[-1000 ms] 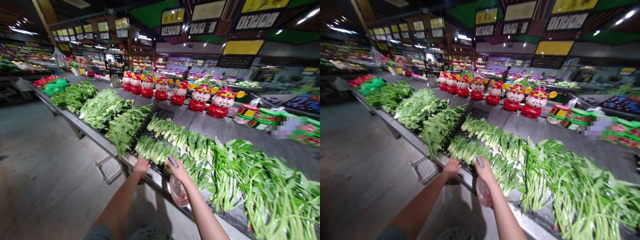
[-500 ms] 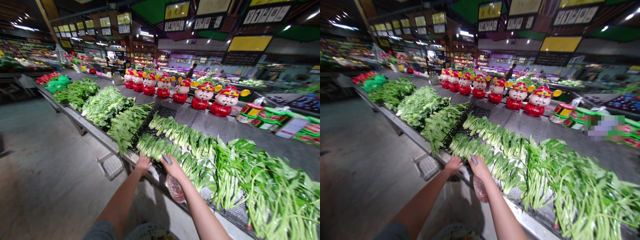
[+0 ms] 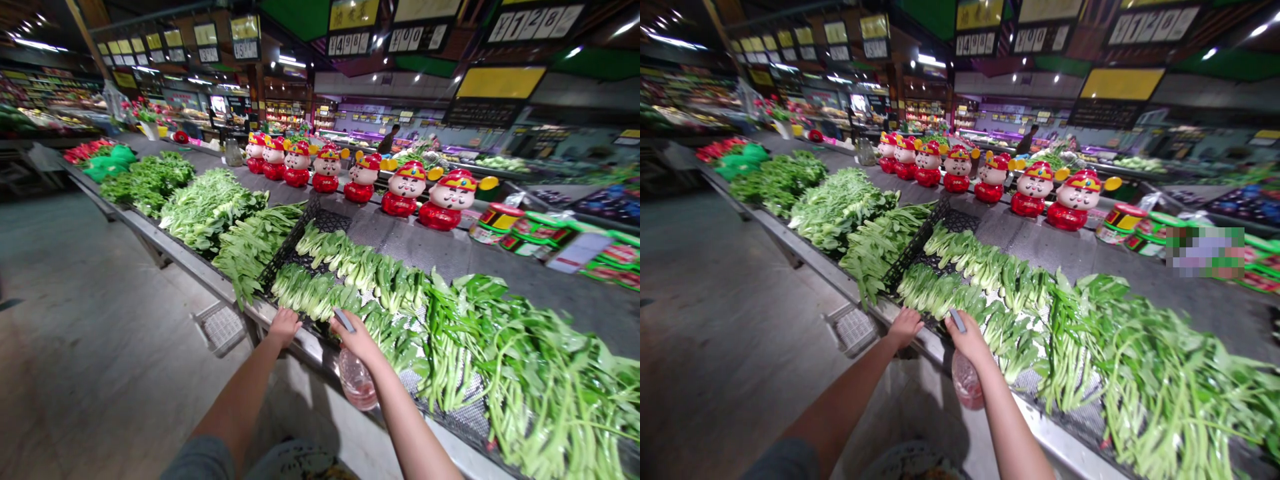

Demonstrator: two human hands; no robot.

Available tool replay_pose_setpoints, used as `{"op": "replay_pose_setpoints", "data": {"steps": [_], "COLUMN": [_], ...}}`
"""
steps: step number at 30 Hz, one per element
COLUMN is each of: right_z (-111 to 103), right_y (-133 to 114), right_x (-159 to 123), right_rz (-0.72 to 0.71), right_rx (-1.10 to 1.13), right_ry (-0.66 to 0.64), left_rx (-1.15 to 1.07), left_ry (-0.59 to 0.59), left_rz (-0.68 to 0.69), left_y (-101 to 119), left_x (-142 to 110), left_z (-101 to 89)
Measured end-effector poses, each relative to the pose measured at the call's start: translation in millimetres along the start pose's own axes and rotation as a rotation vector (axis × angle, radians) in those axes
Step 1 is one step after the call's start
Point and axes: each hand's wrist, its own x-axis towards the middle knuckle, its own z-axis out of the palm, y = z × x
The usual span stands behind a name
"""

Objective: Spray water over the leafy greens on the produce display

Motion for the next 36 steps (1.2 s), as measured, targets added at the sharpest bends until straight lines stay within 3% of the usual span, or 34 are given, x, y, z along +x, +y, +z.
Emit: {"op": "replay_pose_setpoints", "data": {"steps": [9, 20, 27, 36], "right_z": [5, -17, -11, -9], "right_y": [23, 18, 23, 45], "right_x": [-15, -29, -28, -38], "right_rz": [0.110, 0.099, 0.022, 0.121], "right_rx": [-0.026, 0.090, 0.085, -0.001], "right_ry": [-0.033, -0.026, 0.069, 0.071], "left_rx": [-0.026, -0.001, -0.034, -0.075], "left_ry": [0.015, -0.014, -0.012, -0.061], "left_rz": [-0.023, -0.029, -0.017, 0.010], "left_y": [-1, 2, 24, 41], "left_x": [1, 5, 5, 0], "left_z": [3.3, -4.4, -8.7, 0.3]}}
